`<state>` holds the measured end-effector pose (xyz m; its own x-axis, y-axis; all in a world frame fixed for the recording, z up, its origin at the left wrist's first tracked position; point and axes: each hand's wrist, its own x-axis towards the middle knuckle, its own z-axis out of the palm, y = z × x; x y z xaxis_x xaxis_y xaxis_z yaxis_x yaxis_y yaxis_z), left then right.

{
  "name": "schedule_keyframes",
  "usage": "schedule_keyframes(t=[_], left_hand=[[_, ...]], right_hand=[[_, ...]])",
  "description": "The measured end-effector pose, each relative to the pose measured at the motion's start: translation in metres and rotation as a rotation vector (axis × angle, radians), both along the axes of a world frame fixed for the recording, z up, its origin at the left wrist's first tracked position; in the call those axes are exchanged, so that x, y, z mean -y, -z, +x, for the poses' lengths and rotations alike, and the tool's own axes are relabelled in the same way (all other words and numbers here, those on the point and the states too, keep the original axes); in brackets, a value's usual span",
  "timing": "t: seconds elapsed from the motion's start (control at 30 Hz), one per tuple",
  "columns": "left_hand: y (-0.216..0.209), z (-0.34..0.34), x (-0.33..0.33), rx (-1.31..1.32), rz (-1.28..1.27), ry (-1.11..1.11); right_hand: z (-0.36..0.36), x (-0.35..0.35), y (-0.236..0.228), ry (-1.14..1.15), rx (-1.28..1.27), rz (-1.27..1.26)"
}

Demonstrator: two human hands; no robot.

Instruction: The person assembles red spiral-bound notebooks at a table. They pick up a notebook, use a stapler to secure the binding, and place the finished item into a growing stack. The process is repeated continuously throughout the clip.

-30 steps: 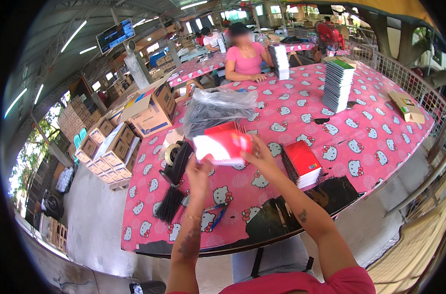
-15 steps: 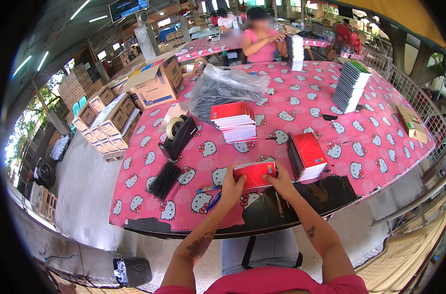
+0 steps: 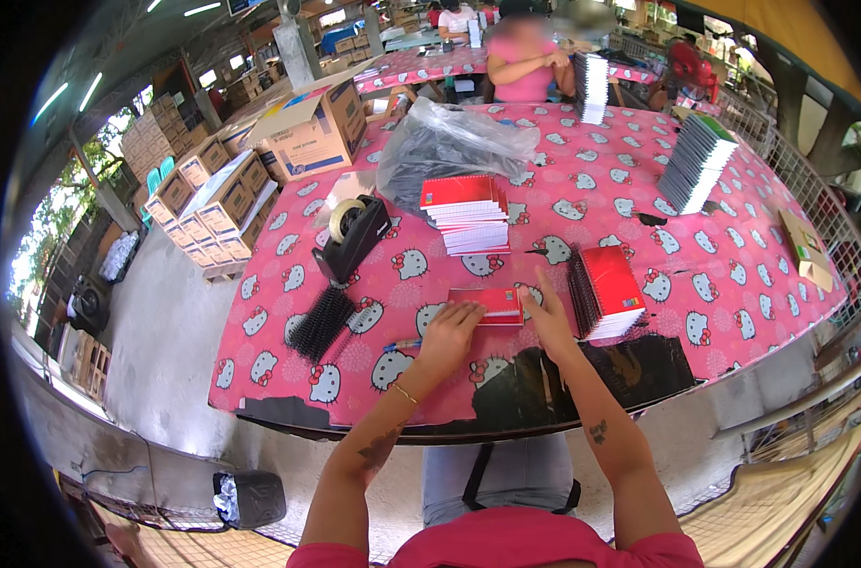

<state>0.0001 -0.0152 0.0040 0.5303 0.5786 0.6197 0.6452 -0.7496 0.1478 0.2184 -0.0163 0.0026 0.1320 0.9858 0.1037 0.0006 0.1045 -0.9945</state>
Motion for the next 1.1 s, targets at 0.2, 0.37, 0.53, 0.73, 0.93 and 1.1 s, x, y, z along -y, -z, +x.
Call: schedule_keyframes(t=[0.2, 0.37, 0.53, 0.73, 0.93, 1.1], left_hand=[[-0.049, 0.013, 0.040, 0.037, -0.063, 0.045], [-0.022, -0.044, 0.020, 0.173, -0.115, -0.144], [0.012, -0.145, 0.004, -0.087, -0.090, -0.828], [-0.034, -0.078, 0.047, 0.559, -0.325, -0.422], [-0.003, -0.007, 0.112, 0.913, -0.682, -0.133], [-0.033, -0.009, 0.112, 0.966, -0.655, -0.217]], right_hand=[[0.009, 0.057, -0.028, -0.175, 0.216, 0.314], [0.017, 0.096, -0.011, -0.162, 0.061, 0.030], [0.005, 0.102, -0.002, -0.085, -0.014, 0.134], [0.002, 0.095, -0.006, -0.047, -0.047, 0.156], [0.008, 0.096, 0.002, -0.259, -0.081, -0.039], [0.007, 0.098, 0.012, -0.268, 0.042, 0.089]])
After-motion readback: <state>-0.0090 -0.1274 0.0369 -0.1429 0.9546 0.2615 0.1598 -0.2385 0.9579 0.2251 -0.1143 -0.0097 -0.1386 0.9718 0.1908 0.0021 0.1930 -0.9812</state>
